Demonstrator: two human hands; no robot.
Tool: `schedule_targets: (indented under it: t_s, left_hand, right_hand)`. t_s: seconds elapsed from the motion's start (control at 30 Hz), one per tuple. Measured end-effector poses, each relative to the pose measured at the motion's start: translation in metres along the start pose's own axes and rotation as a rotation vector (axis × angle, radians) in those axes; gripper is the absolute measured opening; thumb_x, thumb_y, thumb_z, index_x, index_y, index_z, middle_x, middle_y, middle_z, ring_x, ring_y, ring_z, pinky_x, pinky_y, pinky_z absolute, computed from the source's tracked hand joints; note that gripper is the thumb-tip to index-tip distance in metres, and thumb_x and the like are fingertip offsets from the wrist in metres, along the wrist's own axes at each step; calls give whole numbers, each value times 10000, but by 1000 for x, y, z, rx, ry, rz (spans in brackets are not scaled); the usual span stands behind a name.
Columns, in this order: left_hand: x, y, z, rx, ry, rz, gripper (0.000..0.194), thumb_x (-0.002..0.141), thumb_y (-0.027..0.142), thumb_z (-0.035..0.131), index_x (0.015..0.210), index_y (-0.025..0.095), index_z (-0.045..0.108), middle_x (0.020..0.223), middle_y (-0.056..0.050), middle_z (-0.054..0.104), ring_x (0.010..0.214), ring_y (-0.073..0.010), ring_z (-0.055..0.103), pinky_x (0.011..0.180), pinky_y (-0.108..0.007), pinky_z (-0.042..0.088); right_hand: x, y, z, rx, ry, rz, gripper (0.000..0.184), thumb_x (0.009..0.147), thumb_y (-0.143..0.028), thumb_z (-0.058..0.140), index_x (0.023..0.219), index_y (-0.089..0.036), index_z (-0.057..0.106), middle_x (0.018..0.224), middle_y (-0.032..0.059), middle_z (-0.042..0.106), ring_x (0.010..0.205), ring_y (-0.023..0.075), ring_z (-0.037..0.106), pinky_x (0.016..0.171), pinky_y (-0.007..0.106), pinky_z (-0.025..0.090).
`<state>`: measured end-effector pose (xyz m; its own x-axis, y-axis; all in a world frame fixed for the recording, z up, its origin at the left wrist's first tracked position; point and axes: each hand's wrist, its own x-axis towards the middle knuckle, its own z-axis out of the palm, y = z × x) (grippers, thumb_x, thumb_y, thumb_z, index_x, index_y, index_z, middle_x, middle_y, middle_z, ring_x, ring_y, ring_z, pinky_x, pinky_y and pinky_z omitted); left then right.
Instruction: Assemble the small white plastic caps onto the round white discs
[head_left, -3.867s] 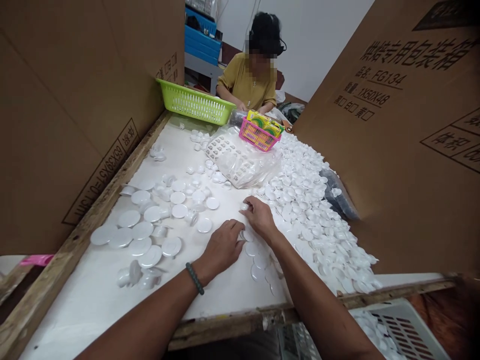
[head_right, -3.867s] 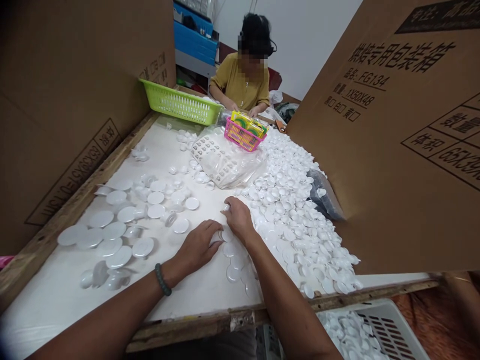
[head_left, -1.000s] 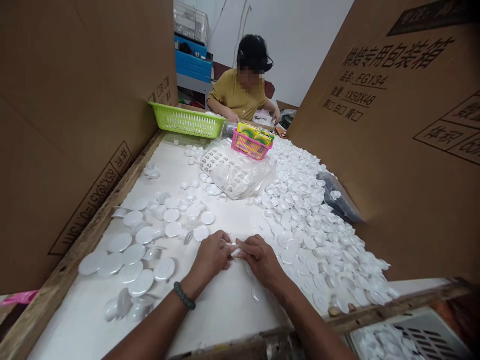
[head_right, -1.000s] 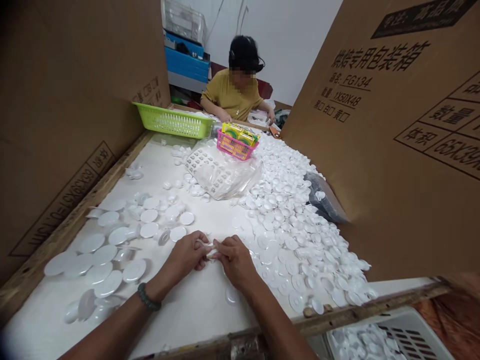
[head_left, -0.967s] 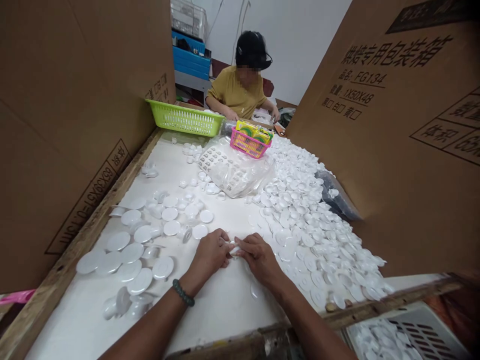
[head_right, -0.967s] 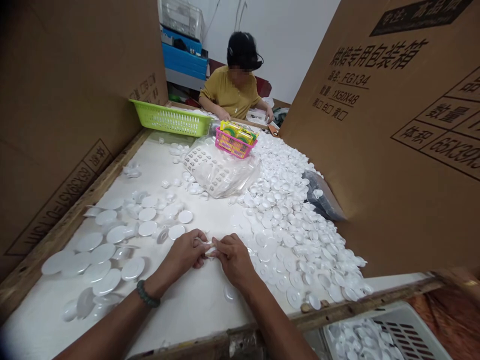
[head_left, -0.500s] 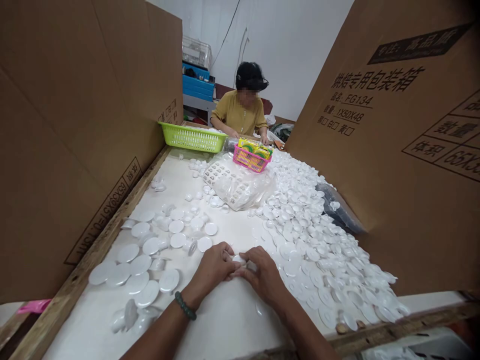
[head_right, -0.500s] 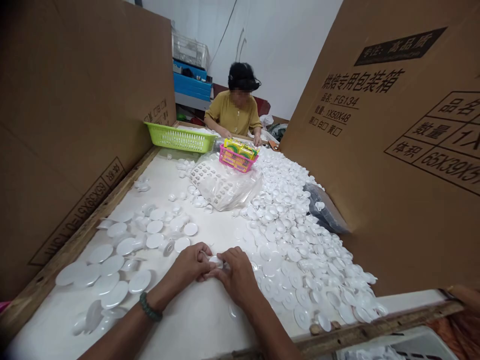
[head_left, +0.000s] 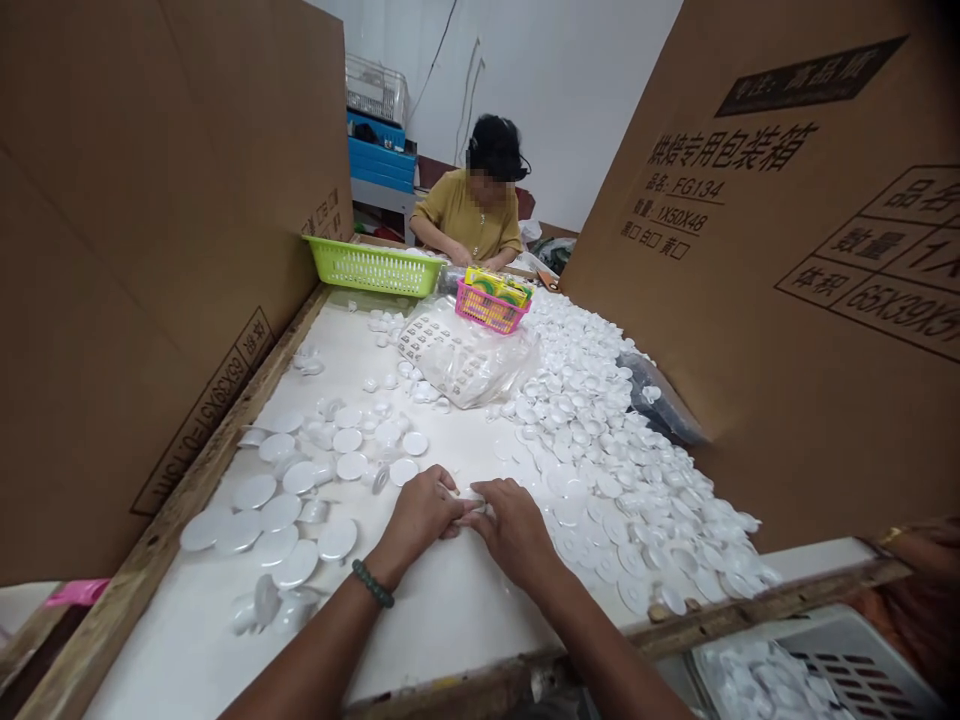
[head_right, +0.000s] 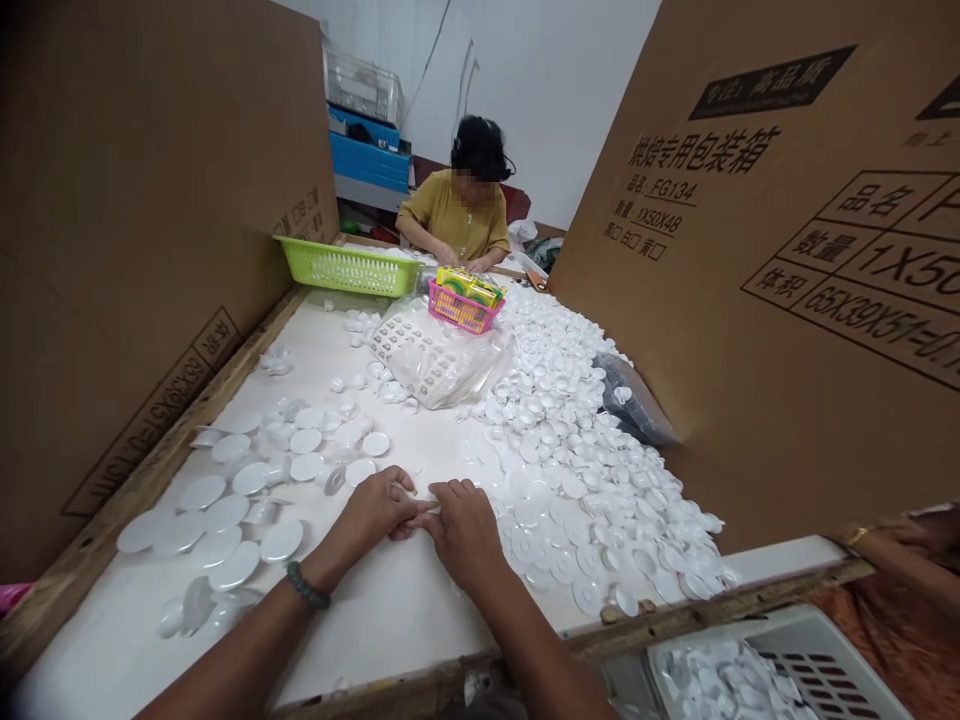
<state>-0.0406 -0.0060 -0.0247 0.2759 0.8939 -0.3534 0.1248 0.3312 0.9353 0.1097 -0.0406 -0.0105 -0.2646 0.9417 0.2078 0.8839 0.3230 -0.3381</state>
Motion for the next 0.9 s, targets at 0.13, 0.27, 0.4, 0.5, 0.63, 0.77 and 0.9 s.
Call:
schedule_targets:
  t_s: [0.13,0.27,0.4,0.5,0.63,0.77,0.9]
  left_hand:
    - [-3,4,0,31,-7,33,301,645,295,669,780,199,418,503,64,558,415,-110,536,407,-200,411]
    - [-5,6,-1,72,-1,79,277,630,257,659,754,201,417,458,76,527,366,-93,471,361,-183,337]
    - [-5,7,0,20,-37,38,317,608,268,683,752,204,408,476,74,525,392,-108,494,383,-208,393]
    - [-5,10,1,82,-24,9,304,624,266,673,750,204,404,475,73,518,381,-110,483,379,-214,381]
    - [-7,13,1,180,-44,5,274,665,288,643,783,201,411,508,58,538,415,-118,499,413,-219,374]
    - [-14,9,-2,445,75,272,172,733,285,569,833,199,460,601,36,556,570,-141,540,530,-240,383]
    - [-27,7,1,709,316,600,122,813,218,443,925,189,483,854,-38,561,796,-185,522,679,-304,405]
  right_hand:
    - [-3,1,-1,1,4,-11,225,818,-330,574,1005,-204,585,742,25,585,707,177,510,650,304,383]
    - [1,-4,-11,-107,-17,35,215,753,-399,626,770,-188,587,681,23,555,672,180,495,623,299,352]
    - [8,-7,-24,-12,-183,-65,96,777,-259,613,872,-243,612,753,4,564,695,147,515,585,245,338]
    - [14,-6,-27,-29,-233,-41,45,738,-238,657,728,-225,615,672,-10,539,661,138,515,556,237,320]
    - [19,-4,-23,-29,-255,16,81,682,-260,708,718,-227,643,647,-15,548,630,137,522,544,237,331]
    - [14,-4,-12,58,-176,60,237,735,-252,657,972,-236,652,710,0,587,652,145,539,600,257,408]
    - [-10,-3,-9,142,-42,22,571,759,-187,622,1297,-226,432,929,47,608,828,174,552,734,311,469]
